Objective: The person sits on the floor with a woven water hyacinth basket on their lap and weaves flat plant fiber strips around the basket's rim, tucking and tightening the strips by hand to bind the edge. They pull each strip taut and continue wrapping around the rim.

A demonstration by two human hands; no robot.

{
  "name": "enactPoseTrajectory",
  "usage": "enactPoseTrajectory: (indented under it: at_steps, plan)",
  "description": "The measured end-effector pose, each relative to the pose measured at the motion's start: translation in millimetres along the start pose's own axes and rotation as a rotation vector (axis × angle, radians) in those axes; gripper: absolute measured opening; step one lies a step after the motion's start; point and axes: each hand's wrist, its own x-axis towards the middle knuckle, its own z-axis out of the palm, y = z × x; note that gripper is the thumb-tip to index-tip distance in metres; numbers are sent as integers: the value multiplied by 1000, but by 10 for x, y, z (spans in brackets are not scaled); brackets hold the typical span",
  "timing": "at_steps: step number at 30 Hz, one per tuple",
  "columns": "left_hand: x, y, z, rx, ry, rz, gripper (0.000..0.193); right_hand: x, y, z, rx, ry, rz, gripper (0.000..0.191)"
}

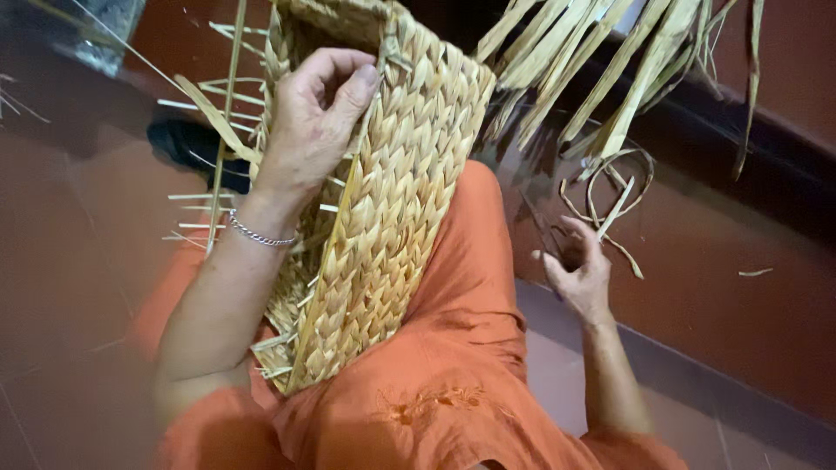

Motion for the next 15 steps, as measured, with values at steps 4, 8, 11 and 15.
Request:
enactPoseTrajectory:
  at_steps: [4,8,11,15]
  plan:
    - [94,26,-22,99,19,29,18,169,-429,250,-84,-12,-432,70]
    - [167,48,22,56,26,50,15,584,-889,560,-230,54,-704,69]
    - [229,38,17,102,25,72,12,786,-1165,827,-281,130,-821,74]
    - [281,-9,-20,116,34,20,11,885,-1365,1060,-417,206,-812,78]
